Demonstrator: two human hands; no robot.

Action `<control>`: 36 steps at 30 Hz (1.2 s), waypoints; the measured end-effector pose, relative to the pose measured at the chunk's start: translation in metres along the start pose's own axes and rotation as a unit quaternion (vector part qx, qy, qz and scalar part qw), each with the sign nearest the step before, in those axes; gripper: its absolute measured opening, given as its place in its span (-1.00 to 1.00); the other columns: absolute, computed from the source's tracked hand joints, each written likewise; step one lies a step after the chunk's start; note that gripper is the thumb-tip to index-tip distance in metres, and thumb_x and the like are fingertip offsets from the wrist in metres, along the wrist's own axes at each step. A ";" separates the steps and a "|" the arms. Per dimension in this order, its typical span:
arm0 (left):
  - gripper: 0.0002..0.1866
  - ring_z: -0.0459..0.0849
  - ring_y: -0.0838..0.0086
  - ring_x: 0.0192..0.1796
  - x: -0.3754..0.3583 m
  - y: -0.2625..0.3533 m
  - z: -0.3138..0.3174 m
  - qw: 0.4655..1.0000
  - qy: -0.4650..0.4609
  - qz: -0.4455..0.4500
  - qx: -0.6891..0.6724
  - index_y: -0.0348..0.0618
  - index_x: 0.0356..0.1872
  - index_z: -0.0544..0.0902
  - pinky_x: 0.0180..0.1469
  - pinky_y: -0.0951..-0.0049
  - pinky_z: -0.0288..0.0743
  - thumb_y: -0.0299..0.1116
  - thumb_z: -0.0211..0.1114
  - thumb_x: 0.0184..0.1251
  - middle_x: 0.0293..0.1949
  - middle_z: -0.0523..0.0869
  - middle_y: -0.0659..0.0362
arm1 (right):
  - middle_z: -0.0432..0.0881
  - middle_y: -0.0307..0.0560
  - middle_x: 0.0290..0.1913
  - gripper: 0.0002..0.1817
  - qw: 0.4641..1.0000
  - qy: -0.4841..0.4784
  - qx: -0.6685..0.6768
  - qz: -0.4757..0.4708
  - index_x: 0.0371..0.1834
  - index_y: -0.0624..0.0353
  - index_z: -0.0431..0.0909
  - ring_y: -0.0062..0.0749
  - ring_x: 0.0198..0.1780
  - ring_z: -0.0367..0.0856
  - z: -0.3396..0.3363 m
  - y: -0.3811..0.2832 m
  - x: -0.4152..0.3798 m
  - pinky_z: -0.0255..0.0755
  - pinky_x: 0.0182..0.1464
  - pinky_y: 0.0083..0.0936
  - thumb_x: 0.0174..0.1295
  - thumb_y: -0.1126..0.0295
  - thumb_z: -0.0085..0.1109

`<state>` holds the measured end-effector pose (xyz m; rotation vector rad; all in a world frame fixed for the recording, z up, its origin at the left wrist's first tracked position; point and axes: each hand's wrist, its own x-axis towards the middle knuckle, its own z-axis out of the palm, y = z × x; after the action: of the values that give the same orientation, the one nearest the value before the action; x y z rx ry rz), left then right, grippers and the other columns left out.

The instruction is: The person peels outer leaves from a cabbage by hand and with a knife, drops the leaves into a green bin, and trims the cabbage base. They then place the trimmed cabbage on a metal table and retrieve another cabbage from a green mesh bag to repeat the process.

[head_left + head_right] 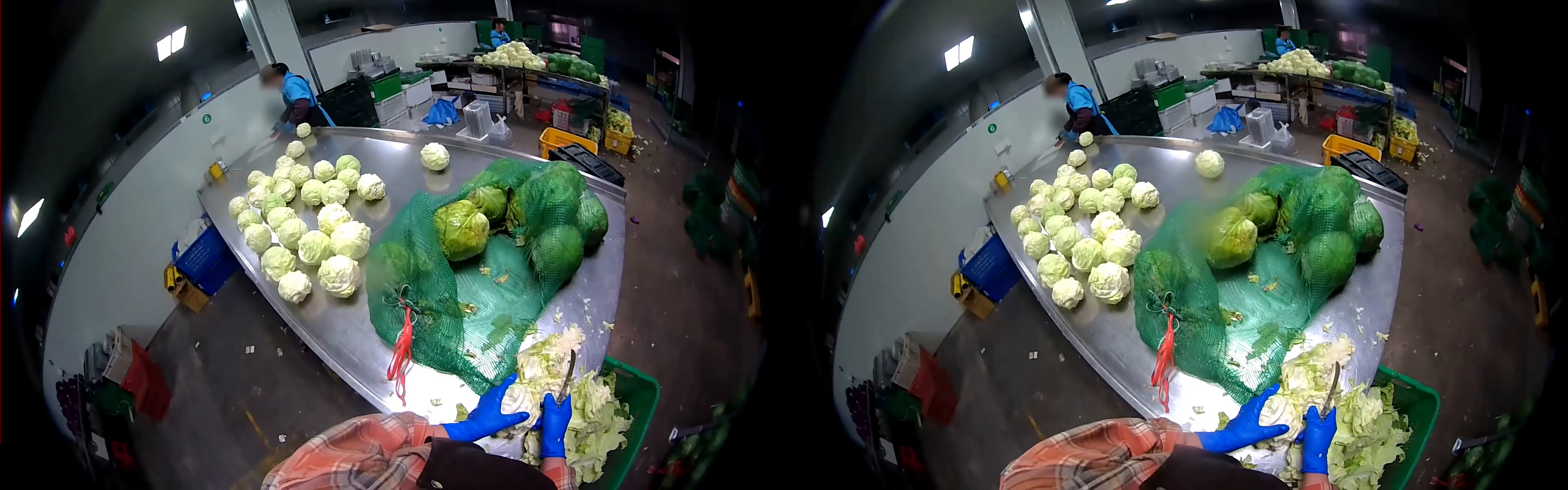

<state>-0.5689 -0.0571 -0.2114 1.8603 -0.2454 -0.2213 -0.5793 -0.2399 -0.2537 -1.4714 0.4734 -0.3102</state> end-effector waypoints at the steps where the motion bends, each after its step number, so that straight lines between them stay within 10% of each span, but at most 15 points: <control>1: 0.03 0.41 0.07 0.30 0.001 -0.002 -0.003 0.999 -0.021 0.005 -0.045 -0.12 0.44 0.14 0.32 0.19 0.29 0.04 0.50 -0.01 0.23 0.43 -0.16 | 0.64 0.01 -0.32 -0.60 1.000 -0.013 0.012 0.025 0.11 0.28 0.38 -0.43 -0.58 0.51 -0.007 0.005 0.006 0.43 -0.55 -0.50 0.21 0.45 0.18; 3: 0.02 0.39 0.12 0.32 0.001 0.008 -0.020 0.989 -0.061 0.012 -0.134 -0.11 0.45 0.13 0.34 0.22 0.25 0.02 0.51 0.01 0.25 0.42 -0.12 | 0.65 0.02 -0.30 -0.61 0.981 -0.044 0.054 0.180 0.11 0.23 0.37 -0.46 -0.72 0.42 -0.018 -0.029 0.004 0.34 -0.72 -0.50 0.22 0.45 0.16; 5: 0.04 0.28 0.21 0.39 -0.005 0.031 -0.037 0.968 -0.093 -0.061 -0.227 -0.11 0.47 0.08 0.40 0.27 0.15 0.00 0.51 0.03 0.34 0.31 -0.06 | 0.63 0.15 -0.09 -0.48 0.989 -0.029 -0.023 0.145 0.26 0.15 0.28 -0.50 -0.76 0.36 -0.017 -0.043 0.002 0.22 -0.84 -0.55 0.21 0.47 0.14; 7: 0.06 0.24 0.23 0.41 -0.008 0.041 -0.045 0.961 -0.074 -0.110 -0.242 -0.13 0.47 0.05 0.42 0.28 0.11 0.01 0.51 0.03 0.37 0.25 -0.05 | 0.43 0.18 0.23 -0.19 0.999 -0.043 0.011 0.032 0.46 0.07 0.08 -0.34 -0.32 0.63 0.004 -0.114 -0.042 0.52 -0.53 -0.56 0.12 0.56 0.24; 9: 0.08 0.18 0.24 0.43 -0.004 0.034 -0.037 0.956 -0.056 -0.120 -0.262 -0.16 0.46 0.04 0.43 0.28 0.07 0.02 0.51 0.03 0.38 0.20 -0.06 | 0.19 0.13 0.41 0.07 0.987 -0.111 -0.016 -0.112 0.54 0.06 -0.12 -0.20 0.23 0.43 0.014 -0.115 -0.056 0.55 -0.03 -0.43 -0.02 0.59 0.38; 10: 0.07 0.18 0.23 0.43 -0.001 0.034 -0.032 0.956 -0.053 -0.107 -0.268 -0.17 0.46 0.05 0.43 0.27 0.07 0.02 0.51 0.03 0.38 0.21 -0.06 | 0.08 0.13 0.46 0.03 0.978 -0.167 -0.059 -0.113 0.53 0.17 -0.10 -0.27 0.44 0.12 0.015 -0.128 -0.067 0.11 0.42 -0.27 0.02 0.49 0.39; 21: -0.17 0.27 0.27 0.40 0.025 0.078 -0.067 0.903 -0.274 -0.004 -0.330 -0.17 0.43 0.17 0.41 0.25 0.16 -0.16 0.37 0.20 0.37 0.29 0.04 | 0.56 -0.01 0.08 -0.39 0.991 -0.131 -0.001 0.031 0.22 0.36 0.41 -0.33 0.04 0.55 -0.040 -0.092 -0.040 0.42 0.11 -0.40 0.01 0.43 0.25; 23: -0.43 0.56 0.25 0.14 0.027 -0.004 -0.065 0.794 -0.147 -0.345 -0.479 -0.24 0.20 0.46 0.21 0.20 0.44 -0.16 0.33 0.22 0.09 0.60 0.06 | 0.59 -0.06 0.03 -0.49 0.994 -0.100 0.043 0.030 0.18 0.29 0.45 -0.39 -0.03 0.57 -0.042 -0.095 -0.037 0.46 0.03 -0.44 0.10 0.45 0.20; 24: -0.46 0.58 0.24 0.12 0.032 -0.029 -0.075 0.770 -0.268 -0.224 -0.535 -0.22 0.18 0.47 0.15 0.19 0.50 -0.18 0.31 0.24 0.12 0.60 0.05 | 0.60 -0.08 0.01 -0.53 0.995 -0.065 0.070 0.042 0.18 0.22 0.46 -0.42 -0.07 0.59 -0.043 -0.098 -0.034 0.49 -0.04 -0.47 0.16 0.43 0.20; 26: -0.30 0.35 0.10 0.36 0.026 0.047 -0.085 0.951 -0.256 0.040 -0.171 -0.17 0.40 0.22 0.39 0.07 0.23 0.12 -0.04 0.41 0.36 0.35 -0.02 | 0.64 -0.14 -0.09 -0.50 0.992 0.007 0.056 0.117 0.26 0.09 0.42 -0.63 -0.38 0.54 -0.047 -0.110 -0.029 0.45 -0.45 -0.63 0.22 0.40 0.24; 29: -0.28 0.32 0.07 0.38 0.026 0.050 -0.070 0.736 -0.136 -0.236 -0.620 -0.11 0.40 0.23 0.42 0.03 0.17 0.18 -0.08 0.39 0.37 0.33 -0.03 | 0.62 -0.31 -0.25 -0.29 0.987 0.069 -0.130 -0.061 0.34 0.09 0.35 -0.77 -0.56 0.29 -0.036 -0.128 -0.037 0.29 -0.54 -0.72 0.08 0.35 0.44; 33: -0.30 0.32 0.10 0.38 0.026 0.051 -0.065 0.653 -0.187 -0.293 -0.672 -0.04 0.38 0.27 0.41 -0.02 0.15 0.22 -0.14 0.39 0.37 0.35 0.03 | 0.52 -0.17 0.12 -0.22 0.988 -0.148 -0.044 -0.012 0.41 0.11 0.23 -0.63 -0.20 0.38 -0.005 -0.145 -0.053 0.37 -0.20 -0.65 0.11 0.36 0.41; 34: -0.27 0.34 0.09 0.36 0.028 0.046 -0.063 0.690 -0.189 -0.303 -0.629 -0.06 0.38 0.26 0.39 -0.03 0.18 0.25 -0.14 0.38 0.37 0.35 0.02 | 0.48 -0.12 0.19 -0.20 0.979 -0.199 -0.007 -0.028 0.43 0.10 0.19 -0.60 -0.15 0.33 0.005 -0.146 -0.056 0.33 -0.19 -0.64 0.13 0.35 0.39; 36: -0.21 0.38 0.08 0.34 0.034 0.026 -0.060 0.758 -0.193 -0.325 -0.532 -0.11 0.39 0.24 0.36 -0.05 0.24 0.31 -0.15 0.36 0.36 0.35 -0.01 | 0.60 -0.17 -0.17 -0.26 0.970 -0.230 0.045 0.063 0.45 0.11 0.16 -0.71 -0.66 0.37 0.008 -0.142 -0.056 0.30 -0.61 -0.70 0.21 0.36 0.30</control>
<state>-0.5210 -0.0194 -0.1702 0.6570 0.2488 -1.0061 -0.6121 -0.2176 -0.1062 -1.3642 0.1734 0.1117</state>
